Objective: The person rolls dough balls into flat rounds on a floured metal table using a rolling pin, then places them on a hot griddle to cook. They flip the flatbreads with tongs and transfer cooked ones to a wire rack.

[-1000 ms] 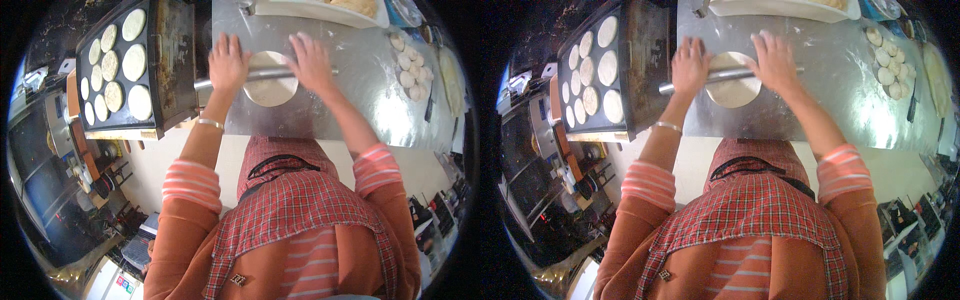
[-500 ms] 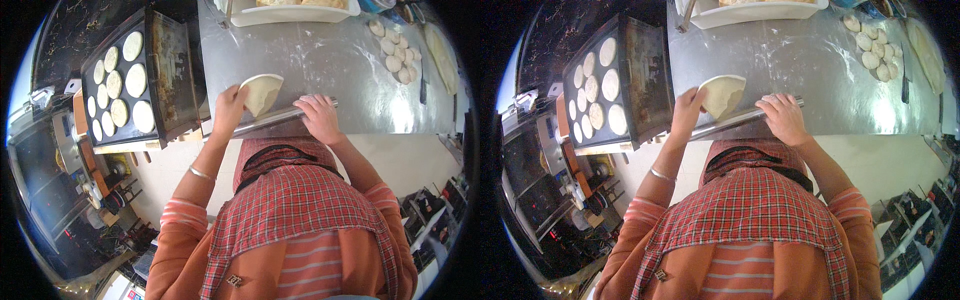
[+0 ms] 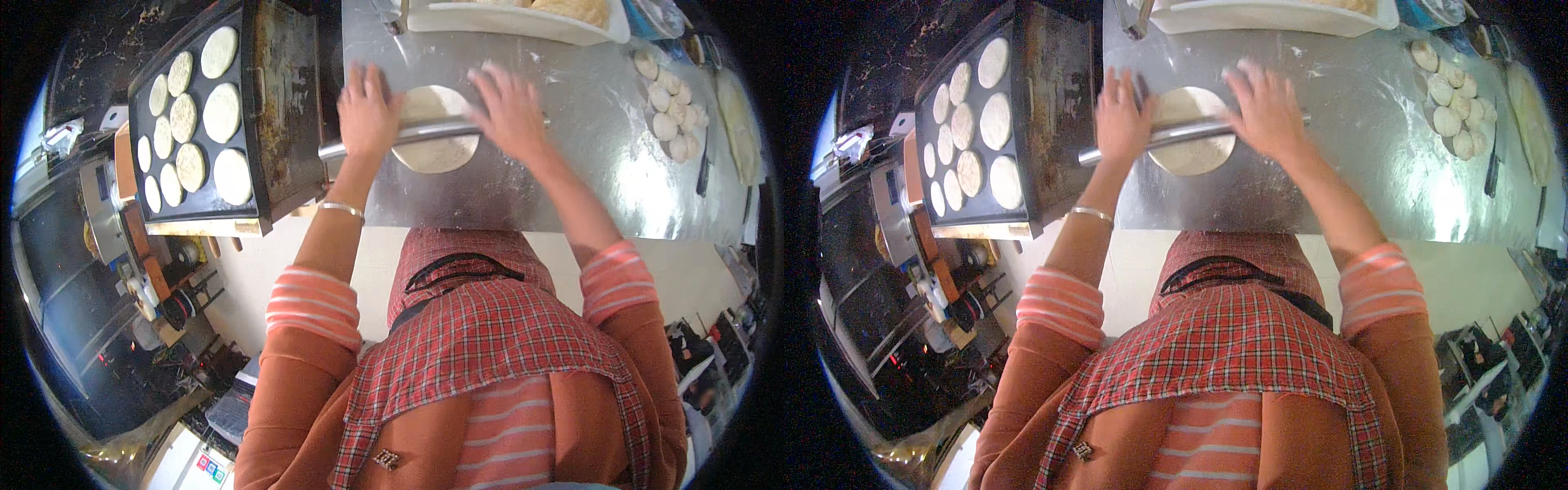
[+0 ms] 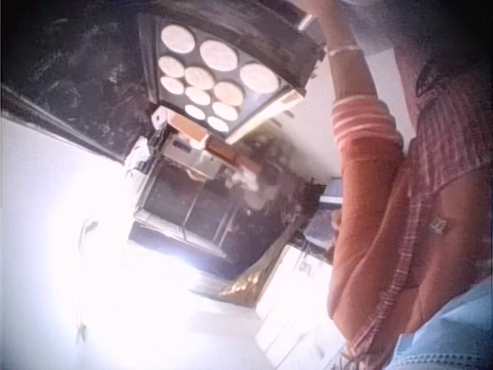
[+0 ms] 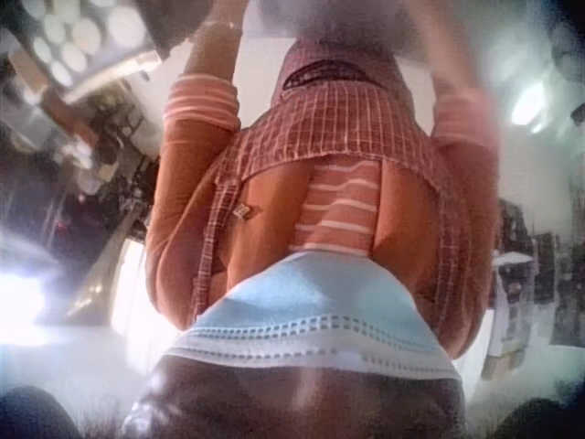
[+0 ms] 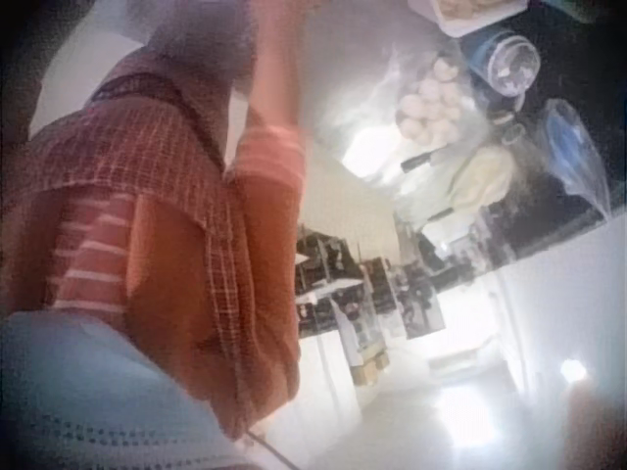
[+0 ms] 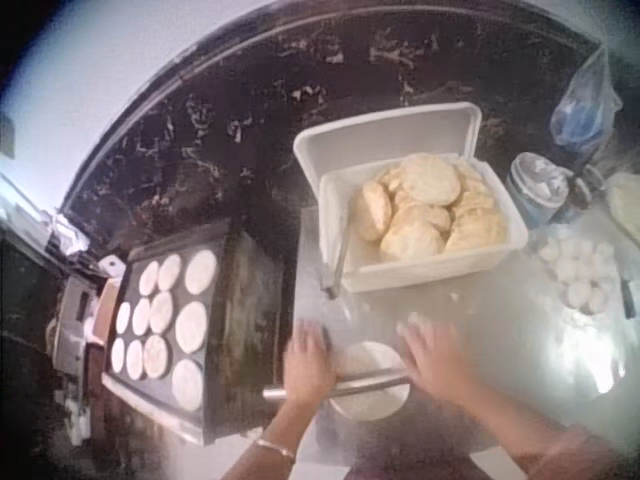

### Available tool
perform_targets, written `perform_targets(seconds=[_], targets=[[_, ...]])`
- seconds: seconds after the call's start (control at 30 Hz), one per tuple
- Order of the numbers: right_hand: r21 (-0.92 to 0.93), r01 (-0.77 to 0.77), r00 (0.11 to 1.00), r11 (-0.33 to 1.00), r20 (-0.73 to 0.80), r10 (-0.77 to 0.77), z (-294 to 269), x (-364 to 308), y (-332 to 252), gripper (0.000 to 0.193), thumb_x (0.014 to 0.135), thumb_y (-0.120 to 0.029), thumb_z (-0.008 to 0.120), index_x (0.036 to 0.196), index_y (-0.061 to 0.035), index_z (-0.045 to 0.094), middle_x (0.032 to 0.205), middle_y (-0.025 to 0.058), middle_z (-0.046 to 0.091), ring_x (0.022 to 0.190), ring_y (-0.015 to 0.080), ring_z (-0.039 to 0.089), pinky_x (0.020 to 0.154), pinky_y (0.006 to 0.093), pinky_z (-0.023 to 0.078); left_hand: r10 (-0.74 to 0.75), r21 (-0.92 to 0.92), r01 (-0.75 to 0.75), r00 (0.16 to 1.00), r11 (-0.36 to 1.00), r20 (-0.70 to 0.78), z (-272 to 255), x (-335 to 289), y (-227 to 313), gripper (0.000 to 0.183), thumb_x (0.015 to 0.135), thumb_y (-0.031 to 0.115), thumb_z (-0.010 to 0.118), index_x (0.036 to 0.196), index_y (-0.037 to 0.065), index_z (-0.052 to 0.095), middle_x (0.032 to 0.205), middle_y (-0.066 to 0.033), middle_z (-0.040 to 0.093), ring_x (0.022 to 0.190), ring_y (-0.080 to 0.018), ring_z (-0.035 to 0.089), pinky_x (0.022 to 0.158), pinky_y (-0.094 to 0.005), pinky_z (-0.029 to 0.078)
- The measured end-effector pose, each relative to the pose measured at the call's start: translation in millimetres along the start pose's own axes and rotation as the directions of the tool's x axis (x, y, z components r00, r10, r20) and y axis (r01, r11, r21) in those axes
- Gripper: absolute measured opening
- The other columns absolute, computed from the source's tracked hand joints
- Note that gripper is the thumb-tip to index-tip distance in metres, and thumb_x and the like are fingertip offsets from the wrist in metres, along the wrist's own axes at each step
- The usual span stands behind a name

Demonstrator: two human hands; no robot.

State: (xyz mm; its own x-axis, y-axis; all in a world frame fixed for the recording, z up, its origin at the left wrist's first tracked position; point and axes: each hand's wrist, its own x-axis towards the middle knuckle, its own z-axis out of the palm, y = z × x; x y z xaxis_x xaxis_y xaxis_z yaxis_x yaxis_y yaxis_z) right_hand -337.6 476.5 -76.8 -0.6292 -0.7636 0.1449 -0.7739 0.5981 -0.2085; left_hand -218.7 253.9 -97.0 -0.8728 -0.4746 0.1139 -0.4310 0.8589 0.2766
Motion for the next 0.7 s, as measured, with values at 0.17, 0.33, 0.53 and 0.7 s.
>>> perform_targets(seconds=[0.17, 0.33, 0.53, 0.7], targets=[[0.166, 0.038, 0.989, 0.985, 0.131, -0.061, -5.7, -82.6, 6.8, 0.047, 0.079, -0.023, 0.074, 0.122, -0.0125, 0.058, 0.121, 0.0073, 0.061, 0.115, 0.0286, 0.055, 0.102, 0.0456, 0.039, 0.039, -0.147, 0.004, 0.956, 0.989, 0.291, -21.7, 1.3, 46.8, 0.046, 0.086, 0.035, 0.069, 0.120, 0.004, 0.061, 0.125, -0.0189, 0.060, 0.108, -0.0373, 0.061, 0.091, -0.0462, 0.050], [0.182, 0.061, 0.993, 0.981, 0.087, -0.078, -47.0, -108.0, 3.2, 0.044, 0.074, -0.013, 0.074, 0.116, -0.0121, 0.062, 0.118, 0.0044, 0.063, 0.112, 0.0241, 0.057, 0.100, 0.0430, 0.041, 0.241, -0.387, -0.040, 0.838, 0.921, 0.489, -60.3, 2.7, 74.0, 0.031, 0.091, 0.030, 0.065, 0.092, -0.001, 0.065, 0.080, -0.0133, 0.069, 0.065, -0.0291, 0.064, 0.064, -0.0391, 0.050], [0.201, 0.108, 0.993, 0.974, 0.016, -0.114, -46.4, -134.5, 1.7, 0.043, 0.075, -0.015, 0.073, 0.117, -0.0138, 0.063, 0.118, 0.0023, 0.062, 0.110, 0.0230, 0.057, 0.097, 0.0416, 0.042, -0.132, -0.703, 0.423, 0.893, 0.572, 0.430, -71.7, -91.1, 43.1, 0.031, 0.098, 0.024, 0.058, 0.097, -0.005, 0.065, 0.077, -0.0086, 0.067, 0.074, -0.0121, 0.066, 0.067, -0.0266, 0.052], [0.203, 0.046, 0.997, 0.978, -0.066, -0.034, -14.5, -122.4, -2.3, 0.042, 0.085, -0.030, 0.069, 0.123, -0.0132, 0.060, 0.121, 0.0061, 0.059, 0.111, 0.0267, 0.056, 0.097, 0.0433, 0.041, -0.100, -0.017, 0.103, 0.986, 0.995, 0.130, -50.6, -117.0, 37.8, 0.046, 0.096, 0.033, 0.057, 0.134, 0.006, 0.053, 0.133, -0.0202, 0.056, 0.127, -0.0359, 0.050, 0.108, -0.0518, 0.032]])
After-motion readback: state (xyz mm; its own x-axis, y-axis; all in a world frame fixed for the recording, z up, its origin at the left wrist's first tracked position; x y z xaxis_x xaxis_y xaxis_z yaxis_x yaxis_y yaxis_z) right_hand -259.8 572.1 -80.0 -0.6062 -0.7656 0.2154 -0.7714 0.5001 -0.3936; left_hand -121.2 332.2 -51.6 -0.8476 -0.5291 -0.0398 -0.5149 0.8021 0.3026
